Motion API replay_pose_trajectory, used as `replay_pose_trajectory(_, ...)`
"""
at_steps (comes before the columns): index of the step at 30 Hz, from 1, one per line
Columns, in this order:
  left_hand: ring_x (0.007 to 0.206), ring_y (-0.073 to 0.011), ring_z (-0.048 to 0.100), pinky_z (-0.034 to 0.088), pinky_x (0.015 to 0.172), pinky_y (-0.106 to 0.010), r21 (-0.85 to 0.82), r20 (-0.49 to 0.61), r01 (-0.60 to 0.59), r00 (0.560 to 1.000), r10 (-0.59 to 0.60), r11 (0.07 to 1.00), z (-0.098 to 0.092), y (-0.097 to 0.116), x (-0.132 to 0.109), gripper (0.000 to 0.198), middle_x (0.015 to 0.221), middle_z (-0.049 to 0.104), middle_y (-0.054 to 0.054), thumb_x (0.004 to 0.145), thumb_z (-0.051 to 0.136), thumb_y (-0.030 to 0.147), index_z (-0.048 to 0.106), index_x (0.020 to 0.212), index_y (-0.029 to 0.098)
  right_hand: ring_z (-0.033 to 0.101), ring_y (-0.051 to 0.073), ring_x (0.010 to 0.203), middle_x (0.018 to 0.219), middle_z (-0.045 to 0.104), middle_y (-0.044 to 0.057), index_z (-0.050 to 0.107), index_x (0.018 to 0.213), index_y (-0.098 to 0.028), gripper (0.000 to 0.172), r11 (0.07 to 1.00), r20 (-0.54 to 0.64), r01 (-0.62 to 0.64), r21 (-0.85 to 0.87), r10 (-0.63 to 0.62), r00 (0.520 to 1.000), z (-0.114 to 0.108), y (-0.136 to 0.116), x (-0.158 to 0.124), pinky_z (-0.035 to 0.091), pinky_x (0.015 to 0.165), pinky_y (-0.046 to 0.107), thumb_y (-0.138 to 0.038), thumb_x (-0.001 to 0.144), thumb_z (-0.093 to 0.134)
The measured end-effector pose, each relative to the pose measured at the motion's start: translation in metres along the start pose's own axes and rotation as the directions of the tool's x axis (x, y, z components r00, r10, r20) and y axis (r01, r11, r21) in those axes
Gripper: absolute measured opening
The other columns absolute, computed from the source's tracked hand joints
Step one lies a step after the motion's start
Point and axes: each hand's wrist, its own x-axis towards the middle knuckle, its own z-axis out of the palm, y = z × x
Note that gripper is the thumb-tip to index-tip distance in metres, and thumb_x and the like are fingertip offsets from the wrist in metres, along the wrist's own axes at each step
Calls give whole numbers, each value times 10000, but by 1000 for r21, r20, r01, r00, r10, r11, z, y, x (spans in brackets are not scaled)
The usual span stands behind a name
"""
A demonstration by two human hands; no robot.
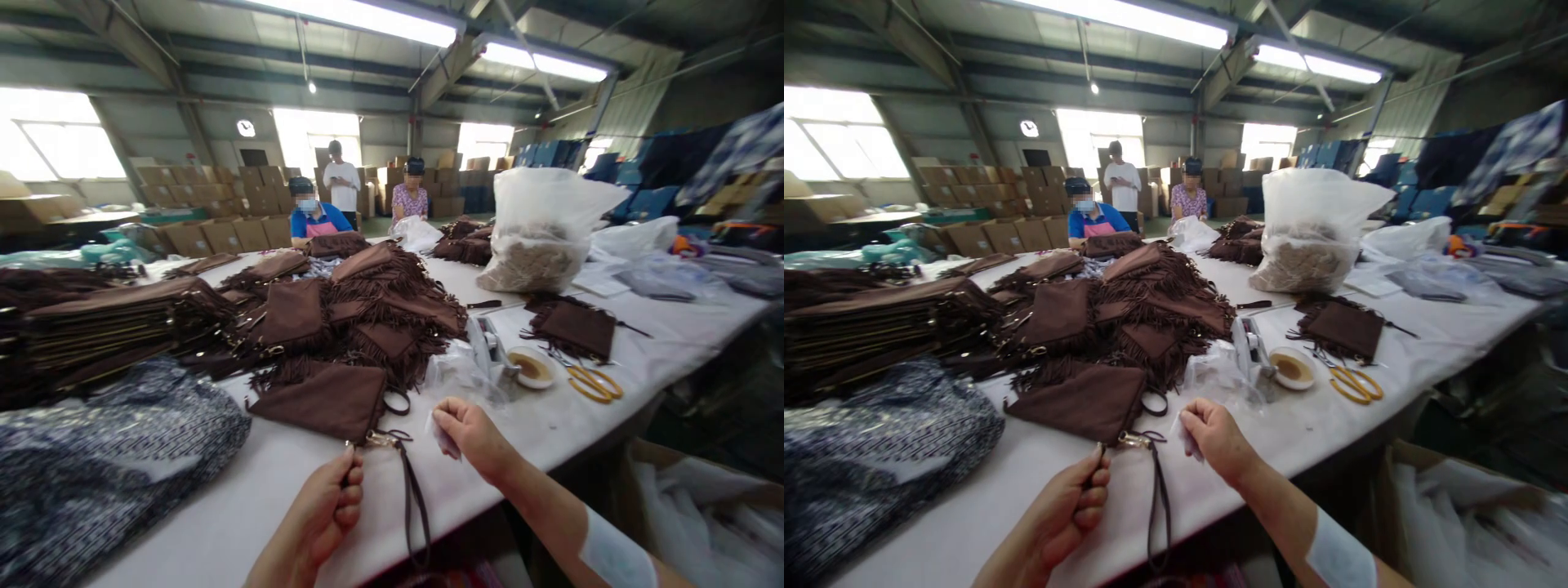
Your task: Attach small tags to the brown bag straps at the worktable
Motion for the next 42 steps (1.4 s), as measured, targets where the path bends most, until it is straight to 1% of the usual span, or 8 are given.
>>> replay_pose_trajectory(5, 403, 6, 249, 79, 399, -148, 103, 89, -30, 996, 21, 994, 2, -5, -3, 505, 683, 479, 44, 838, 630, 625, 531, 907, 134, 448, 79, 386, 512, 514, -72, 531, 751, -192, 366, 978, 144, -141, 152, 119, 982, 85, 2, -17, 350, 378, 209, -544, 747, 630)
replay_pose_trajectory(9, 392, -24, 238, 45, 416, -194, 191, 61, -145, 989, 135, 971, -9, -8, -7, 560, 557, 304, 110, 689, 752, 662, 510, 836, 179, 470, 90, 372, 518, 551, -70, 574, 878, -179, 373, 981, 269, -157, 112, 123, 955, 116, 4, -20, 344, 362, 208, -522, 749, 639)
replay_pose_trajectory(13, 409, -23, 163, 41, 433, -211, 209, 77, -151, 988, 137, 966, -20, -6, -14, 580, 531, 327, 116, 649, 771, 663, 523, 857, 182, 471, 92, 381, 513, 565, -70, 618, 919, -182, 276, 940, 355, -215, 264, 112, 928, 115, 2, -16, 348, 381, 206, -367, 718, 657)
replay_pose_trajectory(19, 402, -28, 212, 56, 435, -220, 207, 118, -135, 987, 112, 969, -27, -8, -14, 400, 501, 326, 119, 597, 846, 298, 543, 832, 183, 589, 113, 587, 753, 737, 20, 764, 920, -175, 335, 902, 491, -315, 296, 139, 860, 105, 1, -16, 435, 559, 229, -159, 596, 682)
replay_pose_trajectory(23, 408, -20, 227, 94, 408, -182, 143, 120, -106, 989, 89, 984, -31, -8, -8, 300, 547, 397, 86, 707, 784, 324, 568, 819, 149, 645, 154, 749, 872, 761, 36, 772, 948, -195, 309, 954, 422, -171, 246, 53, 905, 107, 4, -16, 489, 715, 274, -243, 644, 795)
replay_pose_trajectory(27, 414, -23, 310, 227, 392, -137, -44, 83, 54, 995, -50, 998, -32, -3, -10, 283, 654, 519, 16, 919, 542, 386, 588, 849, 116, 609, 166, 645, 697, 706, 43, 744, 805, -170, 270, 986, 335, -95, 137, 44, 941, 105, 4, -15, 475, 628, 289, -428, 726, 765)
replay_pose_trajectory(33, 629, -118, 612, 506, 602, -224, -13, 100, 41, 994, -39, 999, -36, -4, -22, 116, 743, 608, -47, 869, 617, 196, 641, 897, 86, 578, 189, 849, 902, 635, 59, 678, 619, -189, 368, 940, 277, 261, -220, -197, 941, 93, 3, -22, 457, 780, 300, -478, 842, 630)
replay_pose_trajectory(42, 450, -50, 420, 192, 389, -153, 209, 56, -56, 997, 45, 976, -36, 2, -24, 135, 565, 508, 27, 736, 723, 182, 619, 788, 113, 433, 137, 606, 575, 486, -20, 536, 564, -187, 338, 965, 286, 50, -259, 27, 958, 99, 9, -31, 333, 584, 269, -443, 770, 616)
